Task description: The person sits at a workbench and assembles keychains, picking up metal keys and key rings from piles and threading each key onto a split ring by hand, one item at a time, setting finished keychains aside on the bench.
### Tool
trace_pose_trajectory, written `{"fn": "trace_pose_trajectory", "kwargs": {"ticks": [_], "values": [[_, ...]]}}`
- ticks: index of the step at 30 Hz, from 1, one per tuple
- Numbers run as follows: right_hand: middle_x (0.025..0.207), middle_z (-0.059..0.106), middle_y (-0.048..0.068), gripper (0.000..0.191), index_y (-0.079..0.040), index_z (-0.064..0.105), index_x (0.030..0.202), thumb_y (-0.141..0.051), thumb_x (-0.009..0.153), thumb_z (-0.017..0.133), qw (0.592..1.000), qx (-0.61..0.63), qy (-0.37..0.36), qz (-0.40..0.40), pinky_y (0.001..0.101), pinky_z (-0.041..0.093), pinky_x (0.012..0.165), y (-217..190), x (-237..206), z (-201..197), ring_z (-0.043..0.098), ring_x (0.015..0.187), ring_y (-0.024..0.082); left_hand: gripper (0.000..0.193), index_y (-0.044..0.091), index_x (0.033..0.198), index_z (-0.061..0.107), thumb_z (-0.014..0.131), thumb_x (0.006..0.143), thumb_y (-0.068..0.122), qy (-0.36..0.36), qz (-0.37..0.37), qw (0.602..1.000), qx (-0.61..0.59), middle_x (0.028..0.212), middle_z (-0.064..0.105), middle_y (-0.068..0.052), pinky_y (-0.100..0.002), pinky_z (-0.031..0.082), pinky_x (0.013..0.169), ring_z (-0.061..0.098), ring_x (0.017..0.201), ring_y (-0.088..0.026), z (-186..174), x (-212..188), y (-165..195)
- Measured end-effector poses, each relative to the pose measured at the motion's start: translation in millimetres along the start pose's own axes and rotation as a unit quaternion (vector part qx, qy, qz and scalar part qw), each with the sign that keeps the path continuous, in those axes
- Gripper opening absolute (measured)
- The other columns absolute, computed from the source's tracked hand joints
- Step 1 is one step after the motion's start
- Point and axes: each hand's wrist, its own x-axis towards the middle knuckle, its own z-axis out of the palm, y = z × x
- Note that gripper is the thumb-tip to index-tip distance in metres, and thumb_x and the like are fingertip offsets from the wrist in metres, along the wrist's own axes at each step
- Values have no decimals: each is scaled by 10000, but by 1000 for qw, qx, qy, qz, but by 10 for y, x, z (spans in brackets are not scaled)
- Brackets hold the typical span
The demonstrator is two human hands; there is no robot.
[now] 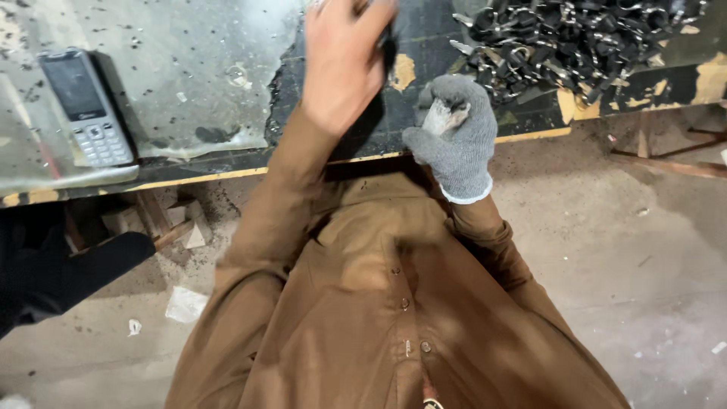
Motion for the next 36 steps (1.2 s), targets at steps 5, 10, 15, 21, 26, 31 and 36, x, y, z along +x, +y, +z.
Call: {"fn": "trace_pose_trajectory", "kwargs": {"ticks": [5, 10, 15, 21, 26, 31, 36], "values": [[1216, 666, 147, 555, -14, 595, 1225, -80, 762, 893, 973, -140, -115, -146, 364, 560, 992, -234, 132, 106, 669, 1090, 244, 411, 53, 1240, 536, 668, 852, 29, -68, -203, 895, -392, 926, 622, -81, -406, 515, 858, 639, 877, -275, -437, -549, 571], [971, 696, 90, 280, -85, 652, 1044, -46, 821, 817, 908, -392, -48, -140, 366, 575, 807, -472, 311, 168, 675, 898, 231, 309, 91, 1164, 622, 678, 870, 11, 3, -76, 992, -104, 1058, 623, -105, -403, 423, 893, 579, 980, -312, -252, -518, 480], [1069, 622, 128, 305, -39, 582, 1177, -159, 1003, 801, 884, -445, -41, -137, 458, 519, 893, -495, 232, 268, 621, 1015, 338, 274, 114, 1155, 636, 738, 904, 74, 33, -67, 997, 22, 1020, 625, -49, -416, 364, 918, 565, 976, -286, 45, -595, 86], [1210, 673, 140, 385, -54, 599, 1332, -135, 979, 728, 872, -435, -85, -206, 450, 475, 994, -355, 190, 310, 634, 1116, 359, 218, 106, 1080, 675, 744, 881, 49, 53, -118, 992, 1, 944, 593, -46, -416, 360, 888, 564, 931, -263, 132, -878, 82], [1219, 675, 149, 418, -41, 616, 1352, -111, 953, 720, 835, -483, -170, -202, 447, 474, 935, -393, 351, 373, 626, 1086, 359, 291, 103, 1058, 689, 686, 804, -40, 27, -114, 993, -34, 904, 579, -45, -405, 348, 891, 568, 923, -258, 58, -826, 50], [1084, 689, 110, 291, -80, 682, 1223, -104, 941, 748, 824, -520, -162, -156, 442, 492, 855, -461, 356, 441, 626, 987, 343, 269, 107, 1034, 673, 698, 801, -25, 50, -87, 995, -12, 903, 573, -34, -414, 328, 920, 556, 920, -253, 57, -760, 78], [1065, 686, 104, 337, -87, 679, 1198, -77, 895, 825, 885, -419, -84, -185, 432, 518, 893, -350, 339, 340, 646, 1008, 336, 294, 34, 1127, 641, 702, 844, -15, 81, -166, 982, -48, 899, 611, -10, -415, 318, 875, 567, 865, -221, 91, -747, 101]]}}
